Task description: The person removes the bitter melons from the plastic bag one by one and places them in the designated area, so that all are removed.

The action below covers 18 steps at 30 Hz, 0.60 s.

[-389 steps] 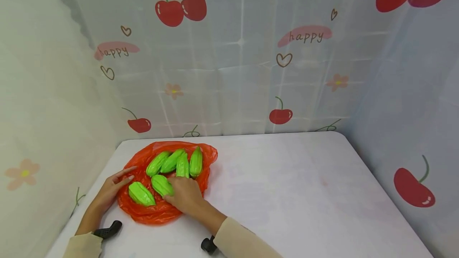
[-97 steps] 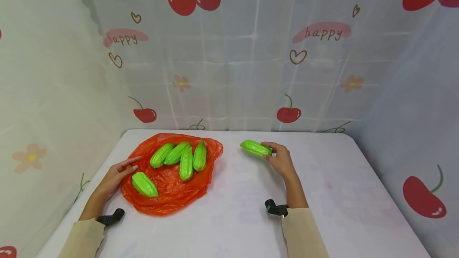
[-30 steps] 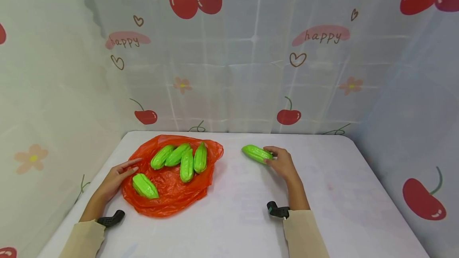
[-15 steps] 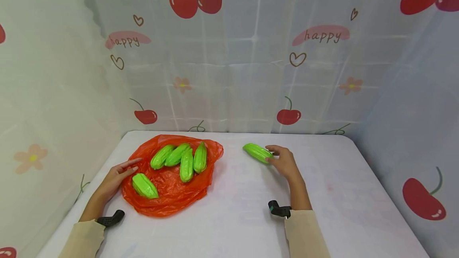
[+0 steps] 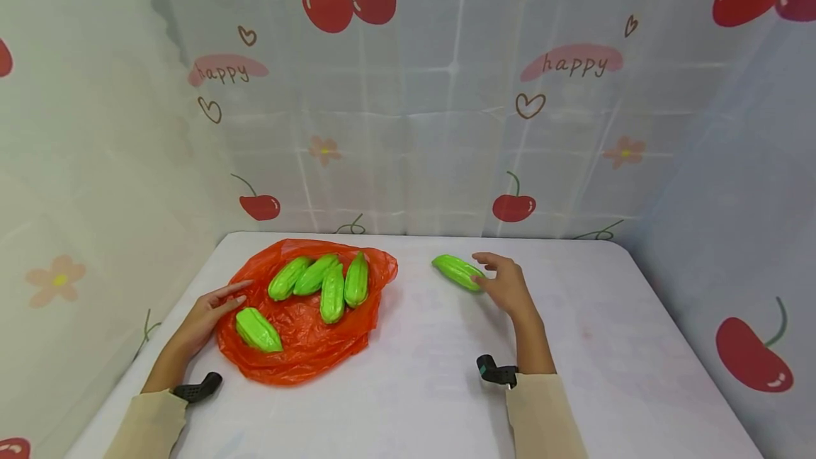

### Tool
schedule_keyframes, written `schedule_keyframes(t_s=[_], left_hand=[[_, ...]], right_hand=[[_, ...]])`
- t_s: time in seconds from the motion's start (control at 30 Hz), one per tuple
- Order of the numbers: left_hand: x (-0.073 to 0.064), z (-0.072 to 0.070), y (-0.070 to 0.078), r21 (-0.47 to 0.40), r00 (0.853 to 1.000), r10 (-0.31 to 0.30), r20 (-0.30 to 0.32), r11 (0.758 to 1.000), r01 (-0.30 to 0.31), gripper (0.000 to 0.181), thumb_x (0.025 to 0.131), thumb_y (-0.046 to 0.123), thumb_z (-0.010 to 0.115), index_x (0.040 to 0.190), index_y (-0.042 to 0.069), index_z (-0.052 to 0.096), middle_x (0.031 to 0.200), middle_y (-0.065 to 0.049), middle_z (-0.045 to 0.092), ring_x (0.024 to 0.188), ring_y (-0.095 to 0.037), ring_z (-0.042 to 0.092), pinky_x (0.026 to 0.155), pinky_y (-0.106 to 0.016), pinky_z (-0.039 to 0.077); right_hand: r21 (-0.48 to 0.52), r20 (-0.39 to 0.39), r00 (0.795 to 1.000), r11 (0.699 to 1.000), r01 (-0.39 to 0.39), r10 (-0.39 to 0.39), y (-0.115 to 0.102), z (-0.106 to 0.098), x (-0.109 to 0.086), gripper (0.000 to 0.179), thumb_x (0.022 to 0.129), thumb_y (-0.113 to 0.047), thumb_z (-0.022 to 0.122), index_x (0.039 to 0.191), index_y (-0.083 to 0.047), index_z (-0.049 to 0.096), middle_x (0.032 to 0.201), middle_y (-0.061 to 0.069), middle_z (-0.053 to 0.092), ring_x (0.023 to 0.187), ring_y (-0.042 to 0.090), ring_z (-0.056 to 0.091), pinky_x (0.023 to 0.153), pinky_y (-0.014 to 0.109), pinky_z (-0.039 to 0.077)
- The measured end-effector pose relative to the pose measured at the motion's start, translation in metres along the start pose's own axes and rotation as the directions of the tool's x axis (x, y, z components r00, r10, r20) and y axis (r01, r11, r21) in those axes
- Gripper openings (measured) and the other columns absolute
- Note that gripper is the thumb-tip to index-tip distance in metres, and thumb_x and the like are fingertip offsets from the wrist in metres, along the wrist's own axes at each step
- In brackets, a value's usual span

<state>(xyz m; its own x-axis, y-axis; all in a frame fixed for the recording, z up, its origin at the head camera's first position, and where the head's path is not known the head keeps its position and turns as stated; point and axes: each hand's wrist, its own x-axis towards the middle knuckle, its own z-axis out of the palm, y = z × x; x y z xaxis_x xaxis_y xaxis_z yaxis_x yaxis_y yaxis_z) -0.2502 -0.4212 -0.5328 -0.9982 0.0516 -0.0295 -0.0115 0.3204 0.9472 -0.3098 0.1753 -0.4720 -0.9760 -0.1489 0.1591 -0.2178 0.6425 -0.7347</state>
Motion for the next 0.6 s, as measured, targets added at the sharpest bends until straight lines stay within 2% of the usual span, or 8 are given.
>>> schedule_keyframes(t_s=[0.23, 0.37, 0.6], left_hand=[[0.000, 0.001, 0.000, 0.000, 1.000, 0.014, 0.003, 1.000, -0.014, 0.055, 0.103, 0.037, 0.059, 0.150, 0.010, 0.050, 0.157, -0.019, 0.039, 0.120, 0.004, 0.049, 0.092, -0.019, 0.052], [0.000, 0.001, 0.000, -0.003, 1.000, 0.013, 0.006, 1.000, -0.013, 0.054, 0.103, 0.036, 0.059, 0.150, 0.010, 0.050, 0.156, -0.019, 0.040, 0.120, 0.004, 0.050, 0.092, -0.019, 0.052], [0.000, 0.000, -0.001, 0.000, 1.000, 0.012, 0.001, 1.000, -0.012, 0.055, 0.103, 0.037, 0.060, 0.150, 0.010, 0.051, 0.156, -0.018, 0.040, 0.122, 0.002, 0.048, 0.092, -0.018, 0.051]], right_hand=[[0.019, -0.012, 1.000, 1.000, -0.006, 0.006, -0.011, -0.002, 0.000, 0.045, 0.096, -0.010, 0.069, 0.139, -0.003, 0.060, 0.138, 0.023, 0.060, 0.129, 0.043, 0.053, 0.099, 0.059, 0.050], [0.030, -0.011, 1.000, 0.999, 0.012, -0.012, -0.017, -0.003, -0.001, 0.045, 0.096, -0.010, 0.069, 0.140, -0.003, 0.060, 0.138, 0.023, 0.059, 0.129, 0.042, 0.054, 0.101, 0.057, 0.049], [0.028, -0.027, 0.998, 0.998, 0.049, -0.049, -0.035, -0.007, -0.005, 0.046, 0.095, -0.009, 0.070, 0.140, -0.005, 0.060, 0.138, 0.022, 0.060, 0.126, 0.041, 0.056, 0.097, 0.054, 0.053]])
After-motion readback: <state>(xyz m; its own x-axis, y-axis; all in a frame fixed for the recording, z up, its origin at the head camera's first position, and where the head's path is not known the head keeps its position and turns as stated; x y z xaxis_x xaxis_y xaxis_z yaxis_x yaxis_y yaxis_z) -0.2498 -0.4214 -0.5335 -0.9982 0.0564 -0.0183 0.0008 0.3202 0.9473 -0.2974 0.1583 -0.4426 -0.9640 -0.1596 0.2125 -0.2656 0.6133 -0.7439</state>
